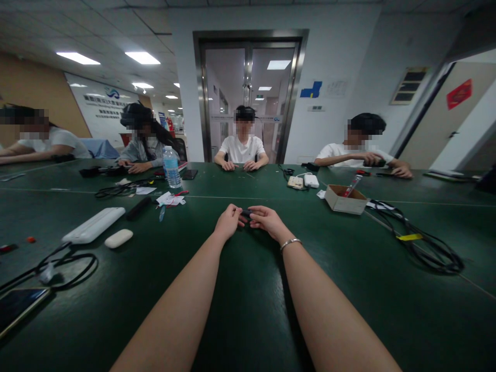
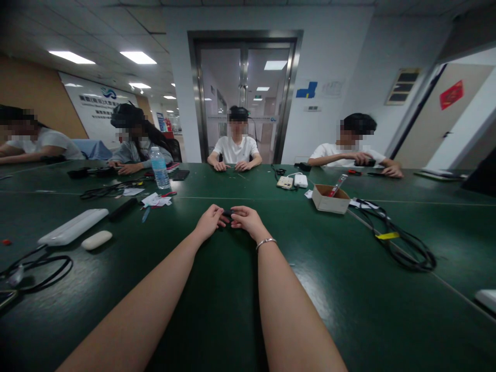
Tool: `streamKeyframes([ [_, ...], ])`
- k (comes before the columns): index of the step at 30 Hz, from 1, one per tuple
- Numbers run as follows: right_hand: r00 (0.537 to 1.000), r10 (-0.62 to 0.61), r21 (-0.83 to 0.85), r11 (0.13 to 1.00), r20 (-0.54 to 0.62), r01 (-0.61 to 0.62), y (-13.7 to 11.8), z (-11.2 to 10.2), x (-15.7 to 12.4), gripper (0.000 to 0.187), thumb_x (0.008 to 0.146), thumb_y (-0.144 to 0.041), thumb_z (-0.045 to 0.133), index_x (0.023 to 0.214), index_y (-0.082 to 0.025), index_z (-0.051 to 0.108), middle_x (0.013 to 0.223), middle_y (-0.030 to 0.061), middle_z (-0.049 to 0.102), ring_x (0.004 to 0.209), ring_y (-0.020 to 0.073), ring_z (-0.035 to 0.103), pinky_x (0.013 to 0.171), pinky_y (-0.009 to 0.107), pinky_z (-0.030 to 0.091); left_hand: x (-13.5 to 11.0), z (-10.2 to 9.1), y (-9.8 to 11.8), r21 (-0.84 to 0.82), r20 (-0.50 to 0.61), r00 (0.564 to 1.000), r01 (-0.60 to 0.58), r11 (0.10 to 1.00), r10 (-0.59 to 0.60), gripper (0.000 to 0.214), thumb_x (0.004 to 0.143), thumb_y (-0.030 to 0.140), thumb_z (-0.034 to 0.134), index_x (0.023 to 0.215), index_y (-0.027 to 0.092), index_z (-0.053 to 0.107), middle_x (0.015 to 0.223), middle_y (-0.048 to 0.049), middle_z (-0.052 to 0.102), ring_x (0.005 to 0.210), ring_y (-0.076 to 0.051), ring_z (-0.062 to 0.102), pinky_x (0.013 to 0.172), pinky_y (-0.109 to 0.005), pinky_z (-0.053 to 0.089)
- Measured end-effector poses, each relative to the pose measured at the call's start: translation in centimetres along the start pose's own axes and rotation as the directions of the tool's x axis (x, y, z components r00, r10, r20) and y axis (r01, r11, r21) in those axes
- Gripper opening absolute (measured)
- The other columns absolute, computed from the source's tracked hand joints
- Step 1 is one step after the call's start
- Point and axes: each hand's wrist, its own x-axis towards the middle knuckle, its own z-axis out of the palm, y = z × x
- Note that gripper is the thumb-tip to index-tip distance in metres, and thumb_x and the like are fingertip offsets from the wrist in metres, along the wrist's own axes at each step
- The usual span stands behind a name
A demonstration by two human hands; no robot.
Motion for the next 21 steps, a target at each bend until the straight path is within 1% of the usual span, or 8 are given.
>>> streamKeyframes([
  [5,1.0,0.015,0.019,1.0,-0.012,-0.014,0.04,-0.15,0.07,0.021,0.076,-0.002,0.067,0.094,-0.013,0.063,0.077,0.0037,0.067,0.052,0.0093,0.062,0.05,0.017,0.055,-0.03,-0.08,-0.03,0.06,-0.032,0.999,-0.023,0.998,0.025,0.022,0.09,0.041,0.041,0.087,0.02,0.049,0.073,-0.0005,0.066,0.057,-0.01,0.061,0.055,-0.021,0.044],
  [9,1.0,0.018,0.037,0.999,-0.02,-0.017,0.03,-0.27,0.07,0.018,0.076,-0.003,0.068,0.091,-0.013,0.064,0.076,0.0033,0.067,0.052,0.0091,0.062,0.051,0.018,0.056,-0.17,-0.31,0.11,0.087,-0.017,1.0,-0.025,0.996,0.026,0.026,0.088,0.044,0.043,0.084,0.02,0.051,0.072,-0.0004,0.065,0.06,-0.012,0.061,0.056,-0.022,0.044],
  [15,1.0,0.011,0.054,0.998,-0.029,-0.01,-0.06,-0.18,-0.11,0.015,0.075,-0.003,0.068,0.087,-0.012,0.065,0.074,0.0033,0.066,0.052,0.0091,0.061,0.052,0.018,0.056,-0.38,-0.57,0.09,0.159,-0.01,0.999,-0.037,0.987,0.039,0.034,0.086,0.05,0.041,0.079,0.02,0.055,0.073,-0.0009,0.064,0.065,-0.013,0.061,0.059,-0.024,0.044],
  [21,1.0,0.009,0.046,0.999,-0.004,-0.008,-0.04,-0.2,-0.16,0.017,0.075,-0.002,0.068,0.089,-0.011,0.065,0.075,0.0037,0.067,0.054,0.0091,0.062,0.053,0.018,0.055,-0.24,-0.72,-0.06,0.183,-0.009,0.999,-0.043,0.982,0.046,0.043,0.084,0.056,0.038,0.073,0.019,0.056,0.068,-0.0012,0.062,0.06,-0.014,0.057,0.058,-0.025,0.042],
])
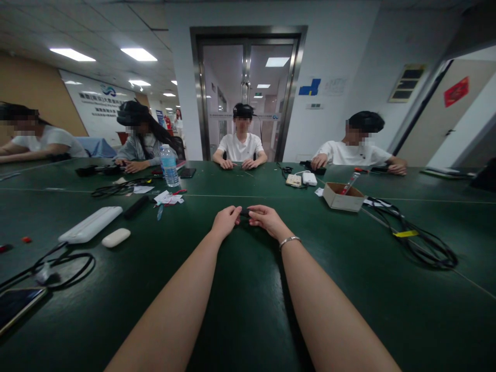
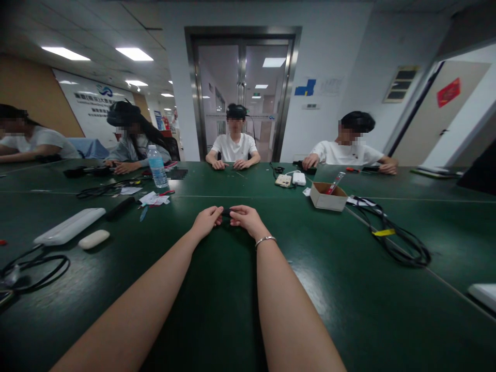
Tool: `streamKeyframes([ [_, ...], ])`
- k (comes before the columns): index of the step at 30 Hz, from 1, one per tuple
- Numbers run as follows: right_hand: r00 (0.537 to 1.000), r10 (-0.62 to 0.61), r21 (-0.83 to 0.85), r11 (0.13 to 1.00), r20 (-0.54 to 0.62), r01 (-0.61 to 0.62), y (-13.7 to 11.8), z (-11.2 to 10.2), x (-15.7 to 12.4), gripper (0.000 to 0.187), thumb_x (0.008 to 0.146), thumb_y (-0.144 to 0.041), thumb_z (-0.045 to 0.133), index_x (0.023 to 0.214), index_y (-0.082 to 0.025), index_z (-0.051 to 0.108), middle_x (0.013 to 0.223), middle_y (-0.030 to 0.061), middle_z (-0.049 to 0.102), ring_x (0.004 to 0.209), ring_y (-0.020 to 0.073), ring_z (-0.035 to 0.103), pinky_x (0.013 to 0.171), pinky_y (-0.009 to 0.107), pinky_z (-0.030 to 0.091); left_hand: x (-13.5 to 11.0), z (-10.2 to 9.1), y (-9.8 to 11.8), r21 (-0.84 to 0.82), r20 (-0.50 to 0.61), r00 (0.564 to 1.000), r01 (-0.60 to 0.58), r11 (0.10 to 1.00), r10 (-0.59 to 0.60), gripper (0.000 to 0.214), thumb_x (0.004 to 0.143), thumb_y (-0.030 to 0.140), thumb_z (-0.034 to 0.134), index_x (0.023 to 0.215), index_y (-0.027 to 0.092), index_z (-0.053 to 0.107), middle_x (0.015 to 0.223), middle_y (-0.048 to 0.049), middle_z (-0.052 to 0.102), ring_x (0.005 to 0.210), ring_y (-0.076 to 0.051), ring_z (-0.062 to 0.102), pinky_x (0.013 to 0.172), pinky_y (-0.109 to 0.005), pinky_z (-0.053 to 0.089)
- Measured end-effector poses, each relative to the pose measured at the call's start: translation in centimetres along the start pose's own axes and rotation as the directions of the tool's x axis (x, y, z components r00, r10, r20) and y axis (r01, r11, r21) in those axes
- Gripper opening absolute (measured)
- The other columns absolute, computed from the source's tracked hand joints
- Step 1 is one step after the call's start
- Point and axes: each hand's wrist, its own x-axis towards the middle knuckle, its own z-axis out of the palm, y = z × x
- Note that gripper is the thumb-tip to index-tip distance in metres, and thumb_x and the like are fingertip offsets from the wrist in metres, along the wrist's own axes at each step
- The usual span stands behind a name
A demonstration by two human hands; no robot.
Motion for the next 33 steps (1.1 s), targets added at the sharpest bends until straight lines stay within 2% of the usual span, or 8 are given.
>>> streamKeyframes([
  [7,0.999,-0.007,-0.006,1.0,0.039,0.007,0.07,-0.05,-0.02,0.023,0.075,0.0,0.066,0.095,-0.012,0.063,0.071,0.0026,0.066,0.056,0.0095,0.062,0.052,0.016,0.054,0.03,-0.2,0.23,0.007,-0.006,1.0,0.019,1.0,-0.019,0.049,0.082,0.06,0.037,0.068,0.018,0.057,0.061,-0.0016,0.061,0.054,-0.014,0.055,0.053,-0.025,0.039],
  [14,0.999,0.0,-0.034,0.999,0.034,0.001,0.27,-0.02,0.24,0.026,0.071,0.001,0.07,0.093,-0.011,0.064,0.068,0.0025,0.066,0.054,0.0096,0.061,0.05,0.016,0.053,-0.24,-0.28,0.9,0.056,-0.038,0.997,0.075,0.996,-0.073,0.05,0.082,0.059,0.038,0.063,0.017,0.057,0.057,-0.0021,0.061,0.051,-0.013,0.055,0.054,-0.025,0.038],
  [23,0.999,0.026,-0.009,1.0,-0.025,-0.027,-0.34,0.28,0.03,0.013,0.081,-0.001,0.061,0.091,-0.009,0.062,0.069,0.0042,0.065,0.049,0.0096,0.061,0.047,0.017,0.054,-0.01,0.07,0.4,-0.015,0.001,1.0,0.019,1.0,-0.019,0.048,0.083,0.059,0.038,0.07,0.018,0.057,0.064,-0.0019,0.062,0.056,-0.013,0.056,0.052,-0.024,0.038],
  [27,0.997,0.047,0.035,0.998,-0.056,-0.045,-0.5,0.34,0.03,0.004,0.084,-0.005,0.06,0.084,-0.009,0.061,0.064,0.0044,0.063,0.046,0.0096,0.059,0.046,0.018,0.054,-0.09,0.18,0.39,0.0,0.017,1.0,-0.01,1.0,0.01,0.041,0.085,0.054,0.04,0.075,0.018,0.058,0.073,-0.0013,0.065,0.057,-0.012,0.057,0.055,-0.024,0.039],
  [29,0.997,0.055,0.037,0.998,-0.056,-0.053,-0.47,0.32,0.07,0.006,0.086,-0.006,0.058,0.082,-0.008,0.061,0.06,0.0045,0.062,0.046,0.0095,0.059,0.046,0.017,0.054,-0.06,0.26,0.25,-0.02,0.007,0.999,-0.034,0.999,0.034,0.033,0.085,0.049,0.045,0.079,0.019,0.059,0.076,-0.0005,0.065,0.057,-0.011,0.057,0.056,-0.024,0.04],
  [33,0.997,0.064,0.02,0.998,-0.05,-0.063,-0.35,0.22,0.19,0.01,0.089,-0.008,0.055,0.081,-0.007,0.06,0.059,0.0068,0.063,0.046,0.01,0.059,0.047,0.017,0.055,0.2,0.41,-0.06,-0.187,-0.034,0.995,-0.103,0.977,0.098,0.017,0.079,0.032,0.058,0.09,0.018,0.058,0.083,-0.0014,0.062,0.062,-0.01,0.058,0.06,-0.024,0.045],
])
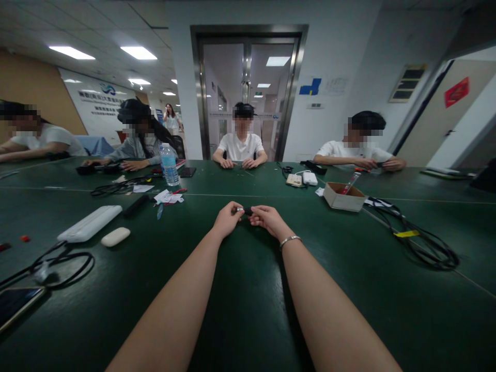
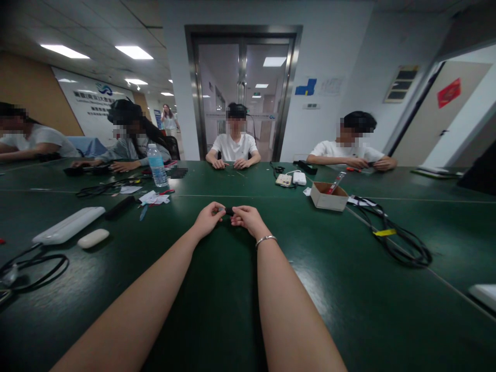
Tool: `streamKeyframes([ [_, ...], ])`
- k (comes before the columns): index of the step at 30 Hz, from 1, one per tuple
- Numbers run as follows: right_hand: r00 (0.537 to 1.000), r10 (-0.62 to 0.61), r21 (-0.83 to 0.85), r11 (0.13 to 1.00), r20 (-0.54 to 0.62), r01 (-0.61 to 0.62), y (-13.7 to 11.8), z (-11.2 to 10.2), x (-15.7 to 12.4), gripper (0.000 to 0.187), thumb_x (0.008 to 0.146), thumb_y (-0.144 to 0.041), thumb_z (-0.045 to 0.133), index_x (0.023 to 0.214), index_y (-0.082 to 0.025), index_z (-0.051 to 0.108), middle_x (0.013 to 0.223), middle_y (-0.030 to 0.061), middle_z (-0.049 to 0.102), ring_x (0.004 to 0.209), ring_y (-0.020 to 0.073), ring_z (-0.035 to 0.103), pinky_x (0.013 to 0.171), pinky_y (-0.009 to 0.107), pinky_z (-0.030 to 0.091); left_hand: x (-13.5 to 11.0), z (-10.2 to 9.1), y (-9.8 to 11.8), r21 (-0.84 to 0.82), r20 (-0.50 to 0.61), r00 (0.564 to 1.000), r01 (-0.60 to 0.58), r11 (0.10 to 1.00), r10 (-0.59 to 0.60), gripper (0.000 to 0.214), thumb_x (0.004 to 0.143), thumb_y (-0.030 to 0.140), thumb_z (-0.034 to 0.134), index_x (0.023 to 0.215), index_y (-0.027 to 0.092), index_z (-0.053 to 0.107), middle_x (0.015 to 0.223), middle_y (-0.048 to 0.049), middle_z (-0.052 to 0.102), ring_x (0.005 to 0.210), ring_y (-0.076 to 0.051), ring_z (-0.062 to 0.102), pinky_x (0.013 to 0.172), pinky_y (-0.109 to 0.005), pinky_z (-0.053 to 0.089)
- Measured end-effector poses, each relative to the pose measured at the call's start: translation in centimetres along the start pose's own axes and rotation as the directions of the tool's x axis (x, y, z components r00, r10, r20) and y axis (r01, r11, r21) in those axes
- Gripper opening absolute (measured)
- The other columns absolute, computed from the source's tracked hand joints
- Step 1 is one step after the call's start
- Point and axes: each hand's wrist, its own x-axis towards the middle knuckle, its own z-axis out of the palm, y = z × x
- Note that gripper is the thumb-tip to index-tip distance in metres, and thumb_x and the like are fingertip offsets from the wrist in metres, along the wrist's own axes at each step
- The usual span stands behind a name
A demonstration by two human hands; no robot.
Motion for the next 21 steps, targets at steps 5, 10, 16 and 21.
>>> streamKeyframes([
  [5,1.0,-0.014,0.023,1.0,0.004,0.014,0.01,-0.08,0.0,0.006,0.088,-0.004,0.054,0.085,-0.008,0.059,0.063,0.0066,0.065,0.046,0.01,0.06,0.048,0.018,0.055,0.18,0.06,0.24,-0.075,0.022,0.999,0.044,0.996,-0.043,0.025,0.077,0.035,0.06,0.096,0.018,0.058,0.087,-0.0042,0.063,0.067,-0.012,0.059,0.056,-0.021,0.044],
  [10,1.0,-0.002,0.02,1.0,0.008,0.002,-0.09,-0.02,-0.16,0.008,0.086,-0.002,0.055,0.089,-0.008,0.059,0.063,0.0052,0.064,0.047,0.0101,0.061,0.048,0.018,0.055,0.33,0.17,0.37,-0.034,-0.037,0.98,0.195,0.98,-0.196,0.03,0.086,0.043,0.044,0.092,0.017,0.058,0.07,-0.0031,0.06,0.057,-0.012,0.056,0.048,-0.02,0.04],
  [16,1.0,-0.012,0.018,1.0,0.003,0.012,-0.1,-0.01,-0.2,0.009,0.084,-0.002,0.058,0.09,-0.008,0.06,0.068,0.0061,0.065,0.047,0.0097,0.061,0.049,0.019,0.056,0.41,-0.04,0.45,-0.08,-0.035,0.975,0.215,0.973,-0.218,0.024,0.082,0.034,0.05,0.098,0.02,0.059,0.086,-0.0044,0.061,0.067,-0.012,0.057,0.047,-0.018,0.04],
  [21,1.0,-0.013,0.023,1.0,0.01,0.012,-0.04,-0.05,-0.11,0.009,0.082,-0.002,0.061,0.089,-0.008,0.06,0.066,0.0045,0.064,0.048,0.0098,0.061,0.048,0.018,0.056,0.45,-0.02,0.23,-0.026,-0.028,0.981,0.191,0.981,-0.192,0.025,0.082,0.033,0.048,0.099,0.02,0.06,0.084,-0.0039,0.062,0.064,-0.011,0.055,0.047,-0.017,0.037],
])
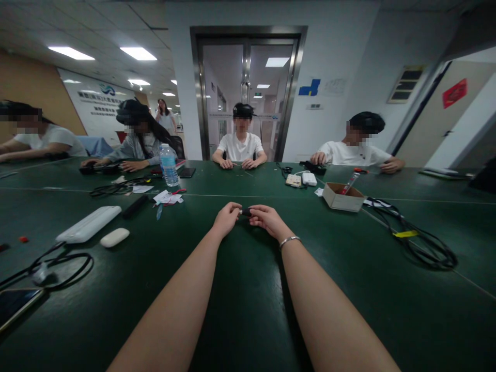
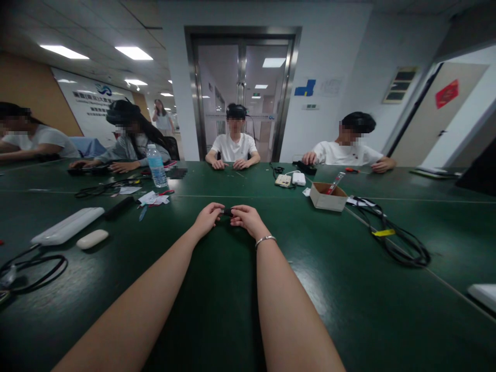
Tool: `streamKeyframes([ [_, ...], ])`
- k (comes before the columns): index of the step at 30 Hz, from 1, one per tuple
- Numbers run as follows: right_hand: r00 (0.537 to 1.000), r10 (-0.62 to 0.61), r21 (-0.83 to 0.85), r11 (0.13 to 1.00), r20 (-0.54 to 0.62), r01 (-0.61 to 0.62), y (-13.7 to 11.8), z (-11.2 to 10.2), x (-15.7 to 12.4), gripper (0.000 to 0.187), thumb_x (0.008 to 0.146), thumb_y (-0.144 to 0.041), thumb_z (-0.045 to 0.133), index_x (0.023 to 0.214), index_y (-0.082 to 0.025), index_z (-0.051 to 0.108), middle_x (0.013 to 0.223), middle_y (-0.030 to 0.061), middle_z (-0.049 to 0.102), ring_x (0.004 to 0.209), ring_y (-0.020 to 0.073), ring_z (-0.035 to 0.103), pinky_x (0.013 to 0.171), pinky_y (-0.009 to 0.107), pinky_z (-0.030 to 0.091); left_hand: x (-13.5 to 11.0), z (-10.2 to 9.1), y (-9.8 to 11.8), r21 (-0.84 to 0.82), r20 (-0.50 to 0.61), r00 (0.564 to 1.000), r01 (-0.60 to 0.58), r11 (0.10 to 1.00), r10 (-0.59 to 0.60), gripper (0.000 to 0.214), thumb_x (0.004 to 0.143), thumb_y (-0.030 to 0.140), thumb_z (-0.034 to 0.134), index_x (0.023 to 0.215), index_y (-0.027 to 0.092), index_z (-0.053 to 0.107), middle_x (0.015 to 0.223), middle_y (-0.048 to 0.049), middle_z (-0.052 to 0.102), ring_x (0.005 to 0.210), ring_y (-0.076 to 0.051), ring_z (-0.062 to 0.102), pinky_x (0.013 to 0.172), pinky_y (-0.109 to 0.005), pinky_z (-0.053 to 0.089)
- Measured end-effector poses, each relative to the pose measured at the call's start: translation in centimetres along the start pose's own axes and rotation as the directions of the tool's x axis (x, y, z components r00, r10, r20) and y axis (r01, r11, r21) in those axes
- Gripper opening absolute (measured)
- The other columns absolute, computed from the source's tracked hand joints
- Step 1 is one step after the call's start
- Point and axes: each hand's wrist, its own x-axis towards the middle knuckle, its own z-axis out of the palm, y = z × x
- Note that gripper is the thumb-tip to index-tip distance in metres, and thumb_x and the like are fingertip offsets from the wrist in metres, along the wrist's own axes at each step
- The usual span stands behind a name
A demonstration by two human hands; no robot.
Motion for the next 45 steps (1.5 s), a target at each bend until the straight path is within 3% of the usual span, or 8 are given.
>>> streamKeyframes([
  [4,1.0,0.004,-0.007,1.0,0.0,-0.004,-0.08,0.03,-0.06,0.009,0.082,-0.003,0.061,0.089,-0.009,0.061,0.067,0.0044,0.064,0.048,0.0096,0.061,0.049,0.018,0.056,0.01,0.06,-0.16,-0.002,0.01,1.0,-0.001,1.0,0.001,0.028,0.084,0.037,0.045,0.099,0.019,0.06,0.081,-0.0038,0.062,0.064,-0.012,0.055,0.05,-0.019,0.039],
  [8,1.0,0.004,-0.007,1.0,-0.006,-0.004,-0.14,0.05,-0.12,0.009,0.08,-0.003,0.063,0.087,-0.009,0.062,0.067,0.0047,0.064,0.048,0.0097,0.061,0.048,0.018,0.056,0.04,0.04,-0.31,0.02,-0.012,0.996,-0.091,0.996,0.092,0.024,0.082,0.034,0.05,0.096,0.019,0.061,0.082,-0.0031,0.062,0.067,-0.012,0.055,0.059,-0.021,0.042],
  [15,1.0,-0.002,0.0,1.0,0.006,0.002,-0.07,0.01,-0.05,0.011,0.081,-0.003,0.063,0.089,-0.009,0.062,0.069,0.0047,0.065,0.048,0.0095,0.061,0.049,0.018,0.056,0.13,0.05,-0.55,0.036,-0.014,0.993,-0.113,0.993,0.113,0.025,0.083,0.034,0.047,0.097,0.02,0.061,0.079,-0.0017,0.062,0.066,-0.012,0.055,0.059,-0.022,0.04],
  [20,1.0,0.003,-0.003,1.0,0.01,-0.003,-0.08,0.06,-0.05,0.011,0.081,-0.002,0.06,0.09,-0.009,0.061,0.068,0.0045,0.065,0.048,0.0097,0.061,0.048,0.018,0.056,0.0,0.08,-0.32,0.008,-0.01,0.997,-0.074,0.997,0.074,0.029,0.086,0.037,0.04,0.098,0.019,0.06,0.068,-0.0007,0.058,0.059,-0.012,0.051,0.055,-0.022,0.038],
  [25,1.0,-0.01,0.005,1.0,0.023,0.01,0.0,-0.1,-0.01,0.011,0.08,-0.003,0.063,0.09,-0.009,0.062,0.068,0.0048,0.065,0.049,0.0099,0.061,0.05,0.019,0.056,-0.39,0.03,0.18,-0.016,-0.011,0.999,-0.045,0.999,0.045,0.026,0.084,0.033,0.044,0.1,0.019,0.059,0.071,-0.0003,0.059,0.057,-0.011,0.05,0.056,-0.022,0.039],
  [38,1.0,-0.002,0.003,1.0,0.016,0.002,0.07,-0.21,0.19,0.011,0.08,-0.004,0.064,0.089,-0.01,0.063,0.069,0.0039,0.064,0.049,0.0094,0.061,0.049,0.018,0.056,-0.27,-0.03,-0.28,0.04,-0.008,0.991,-0.133,0.99,0.134,0.025,0.082,0.035,0.048,0.097,0.021,0.062,0.08,-0.0021,0.061,0.07,-0.013,0.055,0.061,-0.023,0.041],
  [41,1.0,0.004,0.0,1.0,0.019,-0.004,0.06,-0.17,0.18,0.011,0.081,-0.004,0.062,0.089,-0.01,0.062,0.069,0.0044,0.065,0.049,0.0096,0.061,0.049,0.018,0.056,-0.31,0.0,-0.29,0.034,0.017,0.993,-0.116,0.993,0.116,0.029,0.084,0.041,0.045,0.097,0.021,0.061,0.075,-0.0011,0.06,0.064,-0.013,0.053,0.06,-0.024,0.041],
  [45,1.0,-0.001,0.003,1.0,0.018,0.001,0.02,-0.12,0.1,0.011,0.08,-0.003,0.062,0.089,-0.01,0.062,0.069,0.0043,0.064,0.048,0.0092,0.061,0.049,0.018,0.056,-0.39,0.08,-0.16,0.042,0.002,0.992,-0.123,0.992,0.123,0.025,0.083,0.037,0.048,0.097,0.021,0.061,0.075,-0.0002,0.06,0.064,-0.012,0.053,0.062,-0.023,0.041],
])
